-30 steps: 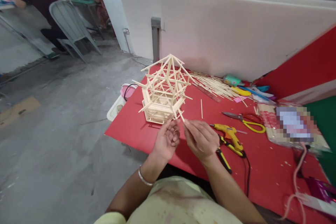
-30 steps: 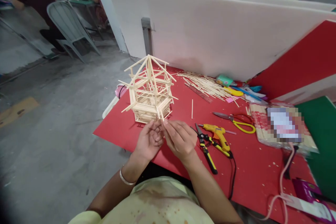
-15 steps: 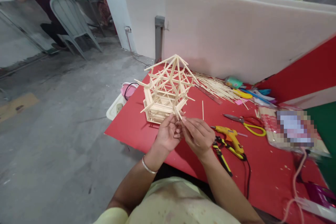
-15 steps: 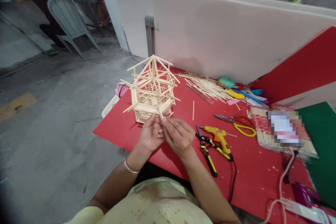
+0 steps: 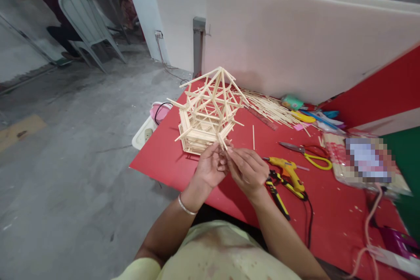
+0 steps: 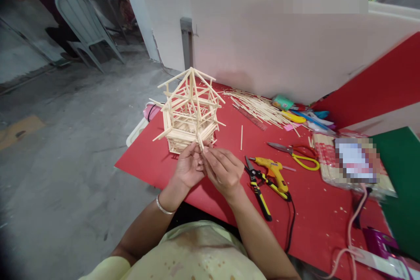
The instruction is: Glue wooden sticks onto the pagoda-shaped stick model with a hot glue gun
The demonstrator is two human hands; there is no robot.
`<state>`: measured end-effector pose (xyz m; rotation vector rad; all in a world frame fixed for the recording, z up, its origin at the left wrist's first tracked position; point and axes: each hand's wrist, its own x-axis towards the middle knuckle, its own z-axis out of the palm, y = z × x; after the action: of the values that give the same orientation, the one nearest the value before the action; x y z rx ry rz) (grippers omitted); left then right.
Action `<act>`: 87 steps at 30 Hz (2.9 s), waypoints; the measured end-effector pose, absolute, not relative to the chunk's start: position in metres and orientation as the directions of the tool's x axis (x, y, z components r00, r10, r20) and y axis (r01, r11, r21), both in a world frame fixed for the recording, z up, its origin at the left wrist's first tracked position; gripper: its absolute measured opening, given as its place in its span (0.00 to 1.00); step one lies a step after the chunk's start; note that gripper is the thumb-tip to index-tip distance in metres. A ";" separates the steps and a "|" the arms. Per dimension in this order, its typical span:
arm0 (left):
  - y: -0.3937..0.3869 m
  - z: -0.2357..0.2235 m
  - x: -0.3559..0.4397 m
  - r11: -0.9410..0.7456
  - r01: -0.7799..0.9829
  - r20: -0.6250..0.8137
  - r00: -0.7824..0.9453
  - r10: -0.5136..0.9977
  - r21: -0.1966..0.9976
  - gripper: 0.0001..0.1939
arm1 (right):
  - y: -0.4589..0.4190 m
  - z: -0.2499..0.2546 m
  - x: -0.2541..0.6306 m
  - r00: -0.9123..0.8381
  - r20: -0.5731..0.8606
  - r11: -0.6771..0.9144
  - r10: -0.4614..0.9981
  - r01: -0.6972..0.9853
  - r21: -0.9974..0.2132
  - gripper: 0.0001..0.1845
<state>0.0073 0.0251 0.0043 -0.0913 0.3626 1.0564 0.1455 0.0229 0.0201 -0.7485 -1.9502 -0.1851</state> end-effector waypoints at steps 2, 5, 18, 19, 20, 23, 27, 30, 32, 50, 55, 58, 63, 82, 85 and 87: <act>0.025 0.004 0.007 0.492 -0.864 -0.348 0.431 0.833 0.109 0.15 | 0.023 0.020 0.145 -0.313 0.849 0.796 0.426 0.575 -0.187 0.26; 0.026 0.004 0.008 0.486 -0.866 -0.363 0.417 0.833 0.120 0.14 | 0.024 0.019 0.145 -0.315 0.848 0.795 0.427 0.578 -0.185 0.25; 0.026 0.000 0.008 0.473 -0.872 -0.331 0.412 0.849 0.129 0.13 | 0.024 0.016 0.147 -0.333 0.837 0.800 0.434 0.571 -0.187 0.25; 0.026 0.000 0.008 0.474 -0.871 -0.331 0.412 0.849 0.129 0.13 | 0.024 0.016 0.147 -0.331 0.839 0.801 0.433 0.568 -0.189 0.25; 0.026 0.001 0.008 0.477 -0.869 -0.335 0.415 0.846 0.127 0.13 | 0.024 0.016 0.147 -0.328 0.841 0.802 0.430 0.566 -0.189 0.25; 0.027 0.001 0.008 0.483 -0.867 -0.351 0.418 0.838 0.120 0.14 | 0.024 0.015 0.148 -0.336 0.836 0.802 0.433 0.567 -0.187 0.25; 0.027 -0.002 0.008 0.474 -0.871 -0.330 0.411 0.849 0.134 0.15 | 0.024 0.016 0.147 -0.341 0.834 0.803 0.434 0.567 -0.186 0.24; 0.028 -0.005 0.010 0.454 -0.880 -0.304 0.398 0.865 0.139 0.13 | 0.024 0.017 0.146 -0.334 0.839 0.808 0.429 0.558 -0.191 0.24; 0.028 -0.006 0.010 0.449 -0.885 -0.297 0.398 0.868 0.127 0.12 | 0.024 0.018 0.145 -0.337 0.837 0.808 0.431 0.557 -0.192 0.24; 0.030 -0.009 0.010 0.457 -0.886 -0.314 0.414 0.854 0.075 0.09 | 0.025 0.021 0.144 -0.345 0.832 0.819 0.434 0.535 -0.206 0.26; 0.030 -0.002 0.011 0.437 -0.898 -0.341 0.396 0.853 0.050 0.07 | 0.025 0.021 0.143 -0.332 0.834 0.807 0.440 0.553 -0.206 0.27; 0.029 0.003 0.011 0.413 -0.911 -0.393 0.374 0.840 0.016 0.05 | 0.026 0.020 0.143 -0.299 0.839 0.776 0.455 0.596 -0.208 0.27; 0.028 0.006 0.010 0.417 -0.908 -0.396 0.395 0.829 -0.032 0.04 | 0.029 0.019 0.141 -0.277 0.829 0.738 0.486 0.638 -0.219 0.28; 0.028 0.004 0.010 0.422 -0.905 -0.402 0.406 0.821 -0.051 0.05 | 0.034 0.020 0.136 -0.295 0.813 0.761 0.501 0.598 -0.252 0.26; 0.027 -0.001 0.009 0.448 -0.894 -0.388 0.419 0.821 -0.016 0.05 | 0.032 0.021 0.137 -0.284 0.835 0.765 0.471 0.604 -0.225 0.27; 0.027 -0.004 0.009 0.457 -0.889 -0.351 0.420 0.837 0.027 0.05 | 0.030 0.021 0.139 -0.274 0.847 0.757 0.456 0.620 -0.207 0.27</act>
<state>0.0087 0.0267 -0.0042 -0.1731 0.3371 1.0881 0.1387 0.0304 0.0208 -0.8204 -1.9210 -0.1987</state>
